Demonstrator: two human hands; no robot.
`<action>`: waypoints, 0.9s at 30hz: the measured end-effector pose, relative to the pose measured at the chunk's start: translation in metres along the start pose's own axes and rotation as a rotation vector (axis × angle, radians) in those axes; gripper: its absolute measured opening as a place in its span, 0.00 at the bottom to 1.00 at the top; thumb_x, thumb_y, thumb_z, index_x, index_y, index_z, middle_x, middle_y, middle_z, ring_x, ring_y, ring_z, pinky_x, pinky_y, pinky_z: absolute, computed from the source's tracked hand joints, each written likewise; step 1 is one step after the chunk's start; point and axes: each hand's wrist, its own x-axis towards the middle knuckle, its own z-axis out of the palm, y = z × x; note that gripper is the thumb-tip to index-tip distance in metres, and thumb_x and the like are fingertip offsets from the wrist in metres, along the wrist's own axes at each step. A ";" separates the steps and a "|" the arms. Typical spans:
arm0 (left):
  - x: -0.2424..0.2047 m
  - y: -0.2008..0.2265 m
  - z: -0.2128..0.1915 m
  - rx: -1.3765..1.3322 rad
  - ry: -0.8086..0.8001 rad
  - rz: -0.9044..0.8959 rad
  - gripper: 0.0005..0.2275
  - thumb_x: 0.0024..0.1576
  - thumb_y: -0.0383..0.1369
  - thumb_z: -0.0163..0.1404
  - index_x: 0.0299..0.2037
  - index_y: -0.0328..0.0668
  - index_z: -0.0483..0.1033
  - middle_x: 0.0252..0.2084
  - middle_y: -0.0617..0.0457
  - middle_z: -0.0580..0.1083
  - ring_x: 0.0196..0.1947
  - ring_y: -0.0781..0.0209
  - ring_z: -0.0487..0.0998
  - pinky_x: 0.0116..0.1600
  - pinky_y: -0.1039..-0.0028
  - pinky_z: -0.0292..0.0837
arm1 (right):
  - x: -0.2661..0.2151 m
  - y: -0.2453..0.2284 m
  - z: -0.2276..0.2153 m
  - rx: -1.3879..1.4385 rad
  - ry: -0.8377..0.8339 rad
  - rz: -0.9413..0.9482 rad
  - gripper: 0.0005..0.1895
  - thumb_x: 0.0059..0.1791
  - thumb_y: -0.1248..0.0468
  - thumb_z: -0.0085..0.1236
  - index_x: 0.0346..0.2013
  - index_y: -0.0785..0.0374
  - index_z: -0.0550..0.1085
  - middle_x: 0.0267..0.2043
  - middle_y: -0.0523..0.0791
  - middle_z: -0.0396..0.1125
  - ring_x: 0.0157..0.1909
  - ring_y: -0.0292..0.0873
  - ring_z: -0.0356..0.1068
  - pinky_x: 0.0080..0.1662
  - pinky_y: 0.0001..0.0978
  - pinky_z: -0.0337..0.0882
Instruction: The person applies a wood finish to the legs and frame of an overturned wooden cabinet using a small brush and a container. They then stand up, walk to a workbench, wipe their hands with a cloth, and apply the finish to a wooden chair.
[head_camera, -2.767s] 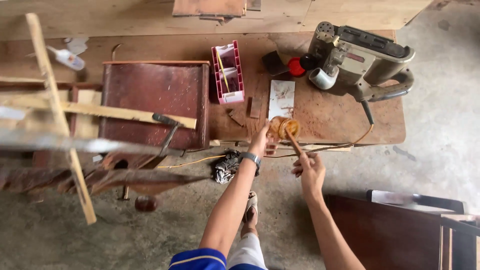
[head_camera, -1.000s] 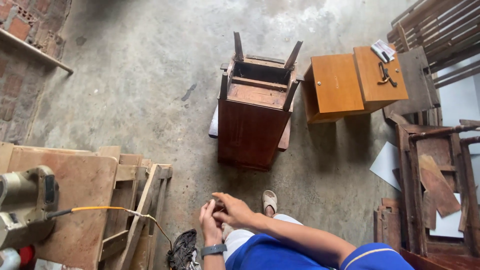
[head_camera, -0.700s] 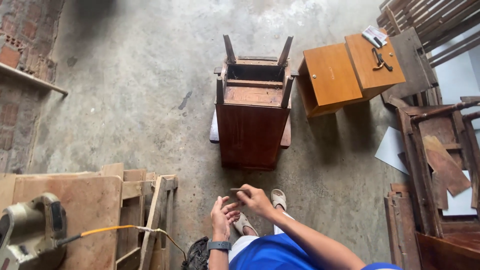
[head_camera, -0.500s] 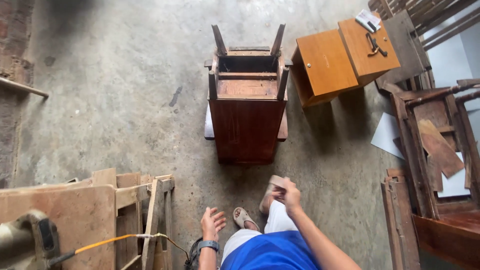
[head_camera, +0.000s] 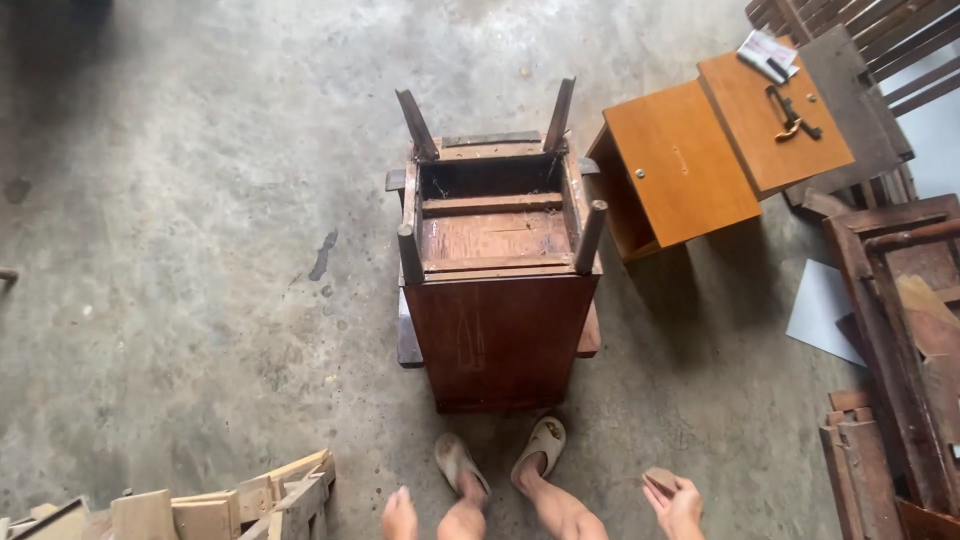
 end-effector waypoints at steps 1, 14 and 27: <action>0.004 0.021 0.008 -0.067 -0.078 0.137 0.22 0.61 0.51 0.40 0.41 0.46 0.83 0.40 0.47 0.83 0.46 0.46 0.79 0.53 0.61 0.69 | 0.006 0.011 0.016 -0.001 -0.148 -0.073 0.20 0.58 0.61 0.39 0.58 0.74 0.65 0.56 0.64 0.65 0.55 0.69 0.68 0.63 0.62 0.69; 0.018 0.107 -0.031 -0.017 -0.305 0.287 0.20 0.58 0.50 0.41 0.40 0.44 0.80 0.46 0.46 0.81 0.48 0.49 0.78 0.55 0.62 0.67 | -0.076 0.119 0.124 0.100 -0.459 -0.073 0.05 0.50 0.65 0.40 0.31 0.62 0.64 0.46 0.66 0.71 0.46 0.65 0.72 0.50 0.51 0.71; 0.181 0.111 0.139 -0.067 -0.243 0.215 0.25 0.61 0.47 0.41 0.67 0.48 0.71 0.66 0.46 0.71 0.66 0.43 0.69 0.68 0.58 0.60 | 0.125 0.170 0.202 -0.183 -0.116 0.059 0.09 0.46 0.71 0.54 0.23 0.63 0.65 0.19 0.45 0.58 0.14 0.40 0.51 0.19 0.33 0.58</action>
